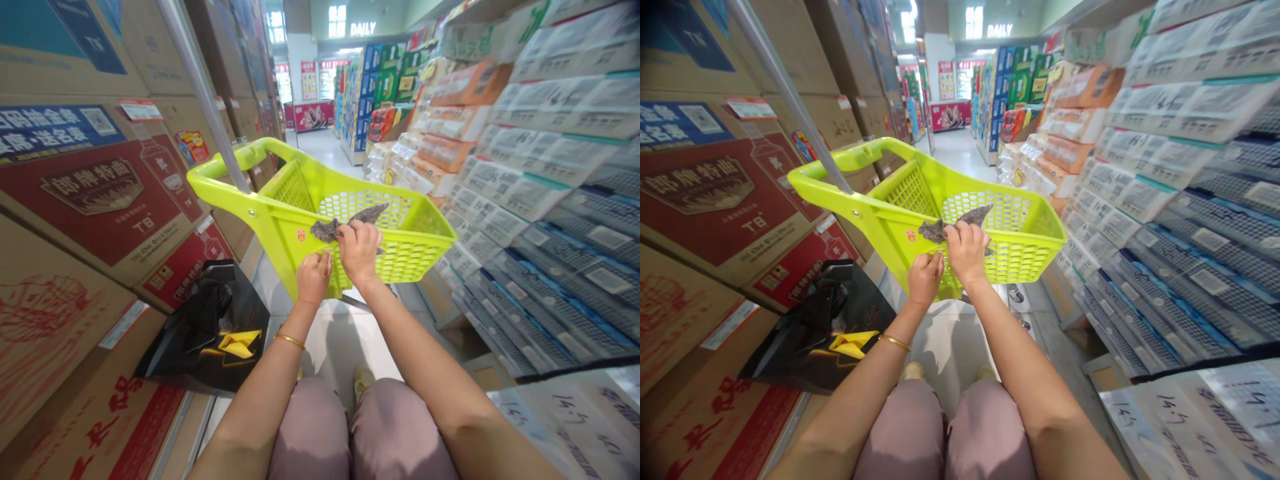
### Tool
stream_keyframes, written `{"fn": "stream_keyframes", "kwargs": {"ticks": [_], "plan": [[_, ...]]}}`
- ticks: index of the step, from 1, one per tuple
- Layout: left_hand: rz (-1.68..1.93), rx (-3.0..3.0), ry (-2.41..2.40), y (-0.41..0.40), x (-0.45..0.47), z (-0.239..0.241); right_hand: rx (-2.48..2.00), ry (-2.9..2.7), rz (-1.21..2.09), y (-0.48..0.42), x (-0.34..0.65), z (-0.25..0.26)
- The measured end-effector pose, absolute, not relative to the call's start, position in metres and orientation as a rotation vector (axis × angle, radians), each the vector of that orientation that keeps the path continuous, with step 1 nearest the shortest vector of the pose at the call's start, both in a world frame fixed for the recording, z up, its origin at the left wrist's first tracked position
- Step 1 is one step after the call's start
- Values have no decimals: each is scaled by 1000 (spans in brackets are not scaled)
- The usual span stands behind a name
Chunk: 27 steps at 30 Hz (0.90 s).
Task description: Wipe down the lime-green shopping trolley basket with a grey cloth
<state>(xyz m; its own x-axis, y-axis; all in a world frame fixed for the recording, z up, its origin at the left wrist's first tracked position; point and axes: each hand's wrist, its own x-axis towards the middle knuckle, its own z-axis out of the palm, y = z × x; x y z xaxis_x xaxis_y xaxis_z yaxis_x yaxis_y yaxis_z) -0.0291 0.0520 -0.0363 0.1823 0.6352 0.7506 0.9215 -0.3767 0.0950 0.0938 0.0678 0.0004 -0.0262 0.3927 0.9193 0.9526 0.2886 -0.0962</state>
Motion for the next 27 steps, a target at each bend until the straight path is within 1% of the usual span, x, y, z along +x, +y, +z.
{"fn": "stream_keyframes", "kwargs": {"ticks": [5,11,15,18,24,27], "plan": [[-983,-2100,-1473,52,-31,-38,-1257,-1680,-821,63,91,-33],[-953,-2068,-1475,53,-33,-38,-1280,-1913,-743,51,97,-80],[-1000,-2033,-1400,55,-33,-41,-1217,-2078,-737,44,102,-94],[-1037,-2023,-1365,57,-33,-44,-1230,-2059,-745,43,104,-85],[-1074,-2097,-1382,59,-35,-49,-1301,-1696,-755,53,98,-34],[-1070,-2103,-1376,61,-37,-50,-1313,-1637,-728,57,92,-25]]}}
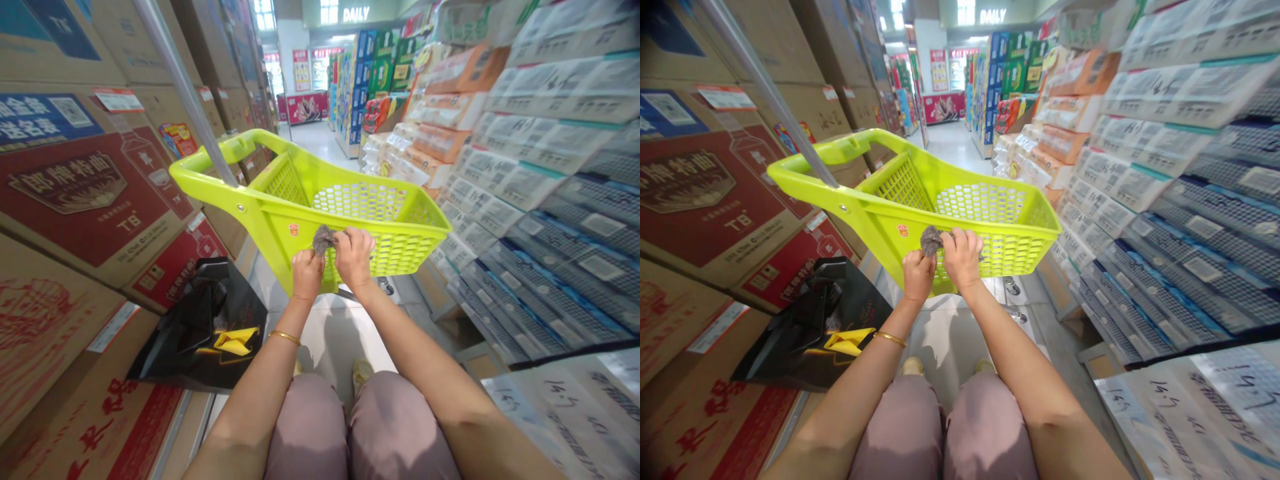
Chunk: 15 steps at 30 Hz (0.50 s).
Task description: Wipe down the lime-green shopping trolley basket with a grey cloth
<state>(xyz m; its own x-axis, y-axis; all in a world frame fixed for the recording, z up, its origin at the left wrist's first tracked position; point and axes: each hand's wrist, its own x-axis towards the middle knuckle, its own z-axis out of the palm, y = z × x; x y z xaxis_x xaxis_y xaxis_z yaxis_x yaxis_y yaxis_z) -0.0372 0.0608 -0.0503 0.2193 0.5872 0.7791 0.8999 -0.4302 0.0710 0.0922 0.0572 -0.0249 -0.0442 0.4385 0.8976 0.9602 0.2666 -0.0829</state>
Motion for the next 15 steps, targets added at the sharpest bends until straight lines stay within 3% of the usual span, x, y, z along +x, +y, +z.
{"fn": "stream_keyframes", "kwargs": {"ticks": [15], "plan": [[-1144,-2104,-1421,59,-34,-46,-1272,-2209,-654,42,100,-96]]}}
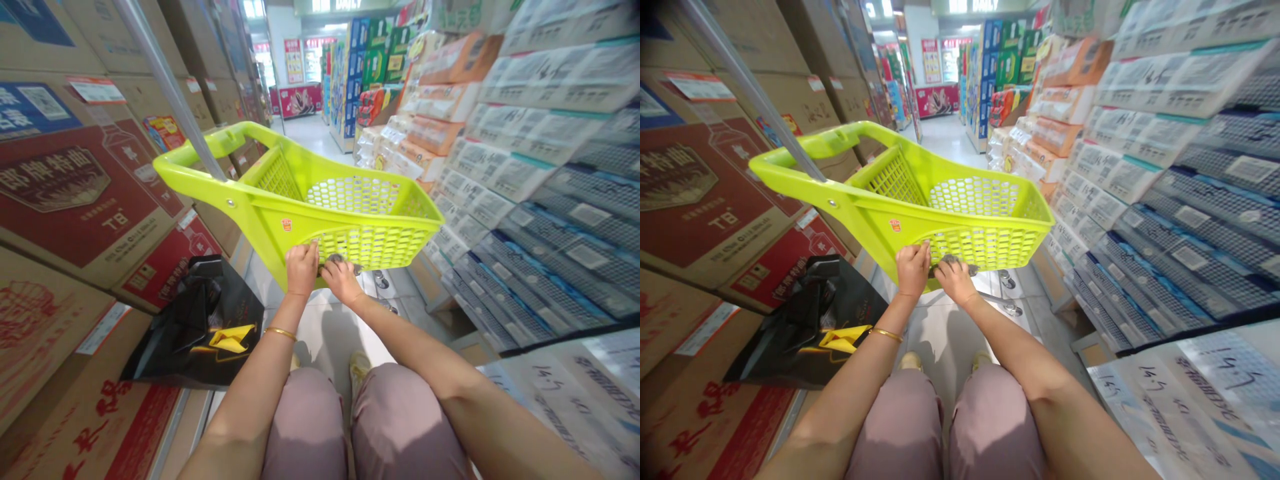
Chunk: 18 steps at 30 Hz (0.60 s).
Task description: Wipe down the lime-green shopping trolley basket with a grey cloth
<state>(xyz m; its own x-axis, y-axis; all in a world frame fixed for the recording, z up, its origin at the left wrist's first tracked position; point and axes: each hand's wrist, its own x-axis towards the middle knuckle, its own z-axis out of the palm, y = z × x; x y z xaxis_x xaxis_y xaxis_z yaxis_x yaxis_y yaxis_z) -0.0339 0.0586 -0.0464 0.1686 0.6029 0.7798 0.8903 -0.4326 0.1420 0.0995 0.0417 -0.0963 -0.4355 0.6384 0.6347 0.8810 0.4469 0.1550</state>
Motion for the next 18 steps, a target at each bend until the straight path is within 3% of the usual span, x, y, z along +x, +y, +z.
{"fn": "stream_keyframes", "kwargs": {"ticks": [5,14,18], "plan": [[-1118,-2084,-1404,59,-35,-51,-1288,-2195,-637,41,101,-90],[-1125,-2070,-1368,62,-36,-57,-1318,-1670,-691,61,92,-14],[-1110,-2083,-1377,61,-37,-57,-1302,-1764,-675,62,89,-25]]}}
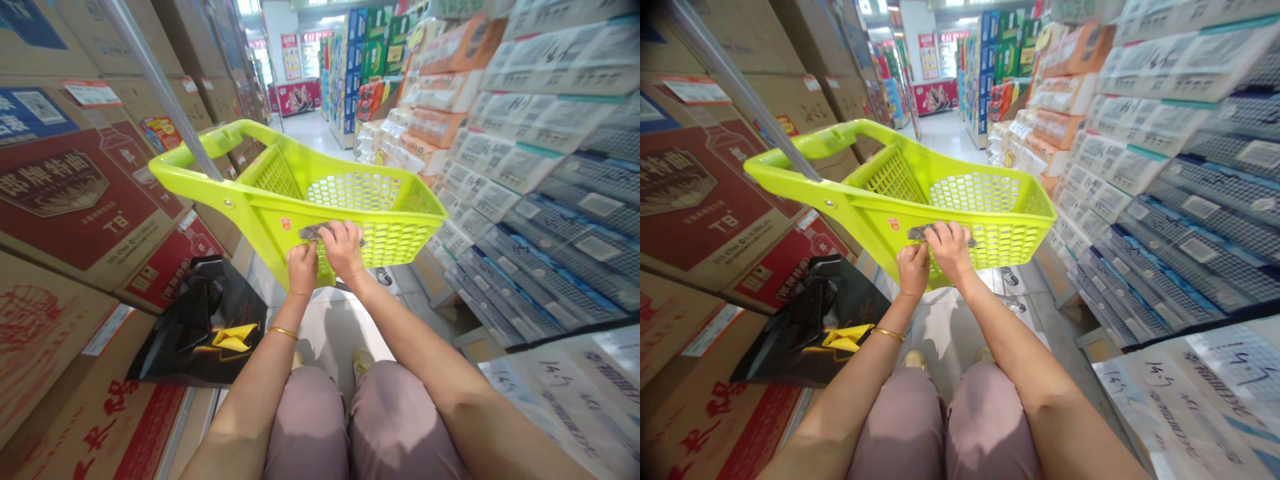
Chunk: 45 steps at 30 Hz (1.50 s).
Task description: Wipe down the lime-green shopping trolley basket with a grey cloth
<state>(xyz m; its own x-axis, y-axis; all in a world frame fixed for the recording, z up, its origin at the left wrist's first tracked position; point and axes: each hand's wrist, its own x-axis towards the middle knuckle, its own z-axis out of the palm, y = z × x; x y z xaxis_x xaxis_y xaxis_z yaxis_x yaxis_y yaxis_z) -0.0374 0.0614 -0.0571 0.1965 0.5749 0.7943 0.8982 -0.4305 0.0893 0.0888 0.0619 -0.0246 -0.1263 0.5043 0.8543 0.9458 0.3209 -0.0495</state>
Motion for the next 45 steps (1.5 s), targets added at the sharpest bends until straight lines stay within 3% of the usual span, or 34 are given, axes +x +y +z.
{"fn": "stream_keyframes", "kwargs": {"ticks": [11,16,26,37,45], "plan": [[-1123,-2133,-1502,62,-33,-54,-1346,-2232,-610,41,101,-100],[-1127,-2111,-1483,62,-32,-54,-1326,-2189,-571,42,104,-85],[-1140,-2054,-1338,63,-35,-56,-1337,-1694,-672,63,96,-4],[-1147,-2137,-1456,58,-34,-53,-1322,-1996,-619,48,99,-80],[-1097,-2049,-1415,57,-32,-53,-1257,-1971,-629,47,106,-59]]}}
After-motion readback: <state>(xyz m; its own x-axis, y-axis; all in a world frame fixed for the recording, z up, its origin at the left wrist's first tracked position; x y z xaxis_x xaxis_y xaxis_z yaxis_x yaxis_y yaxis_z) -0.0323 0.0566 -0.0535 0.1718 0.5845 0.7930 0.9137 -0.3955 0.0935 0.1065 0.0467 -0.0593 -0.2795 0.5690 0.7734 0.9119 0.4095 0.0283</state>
